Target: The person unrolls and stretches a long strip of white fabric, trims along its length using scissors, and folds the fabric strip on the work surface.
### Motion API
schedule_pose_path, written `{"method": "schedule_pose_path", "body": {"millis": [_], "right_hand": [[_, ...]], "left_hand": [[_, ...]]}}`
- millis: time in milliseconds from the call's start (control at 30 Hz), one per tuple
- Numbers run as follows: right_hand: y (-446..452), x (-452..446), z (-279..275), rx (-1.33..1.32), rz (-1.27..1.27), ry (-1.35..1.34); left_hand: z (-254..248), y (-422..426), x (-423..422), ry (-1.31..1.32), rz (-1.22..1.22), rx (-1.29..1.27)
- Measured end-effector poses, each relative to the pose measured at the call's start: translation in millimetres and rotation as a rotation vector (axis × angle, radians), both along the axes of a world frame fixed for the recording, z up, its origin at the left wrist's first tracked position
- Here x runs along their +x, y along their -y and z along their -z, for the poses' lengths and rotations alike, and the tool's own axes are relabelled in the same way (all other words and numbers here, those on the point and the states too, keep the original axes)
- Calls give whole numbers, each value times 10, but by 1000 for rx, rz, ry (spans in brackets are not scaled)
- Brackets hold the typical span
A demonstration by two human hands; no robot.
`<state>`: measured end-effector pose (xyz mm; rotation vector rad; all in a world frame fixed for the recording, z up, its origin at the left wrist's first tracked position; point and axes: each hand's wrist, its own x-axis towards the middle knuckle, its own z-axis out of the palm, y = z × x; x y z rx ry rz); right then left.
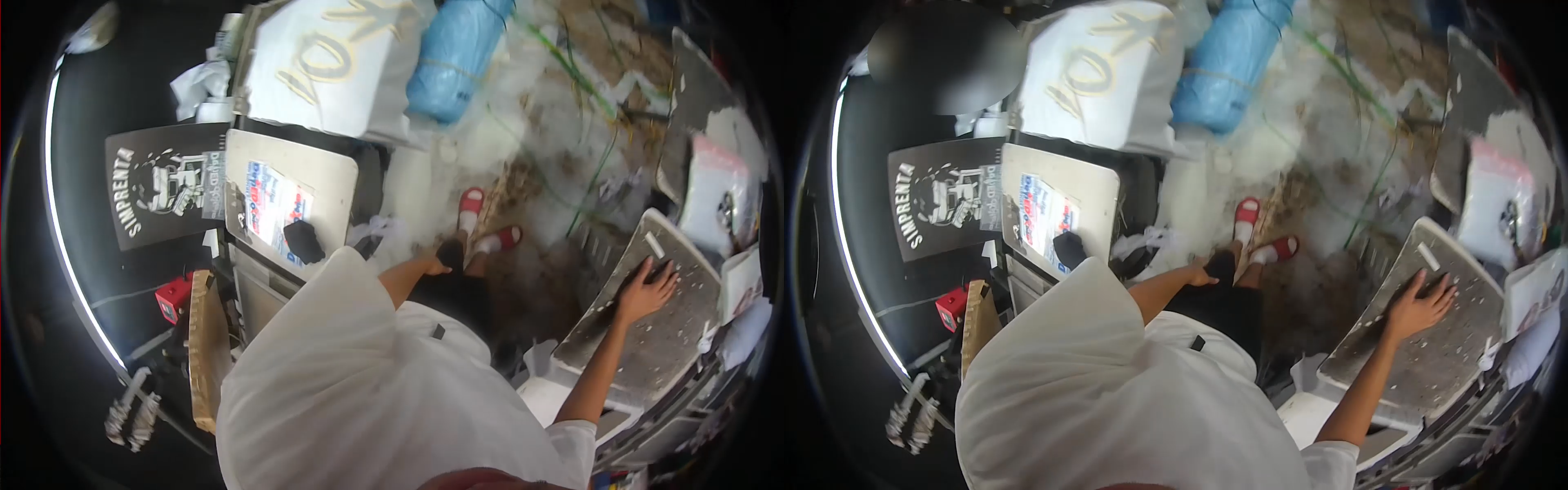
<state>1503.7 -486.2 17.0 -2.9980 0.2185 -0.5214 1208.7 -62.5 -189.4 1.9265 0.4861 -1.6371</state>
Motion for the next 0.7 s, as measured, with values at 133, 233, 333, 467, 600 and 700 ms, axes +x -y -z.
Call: {"method": "schedule_pose_path", "body": {"millis": [133, 233, 333, 467, 600, 700], "right_hand": [[-60, 5, -1, 51, 15, -45], [-21, 6, 66, 59, 1, -78], [-20, 19, 96, 78, -31, -96], [-25, 29, 124, 152, -37, -121], [-29, 26, 176, 442, 2, -89], [81, -43, 222, 267, -33, -178]], "left_hand": [[-94, 239, 437, -218, 53, 70], [217, 463, 416, -182, 56, 353], [467, 564, 488, -146, 113, 439], [673, 573, 556, -154, 153, 389], [711, 469, 596, -153, 147, 415], [1136, 434, 253, -101, 170, 393]]}}
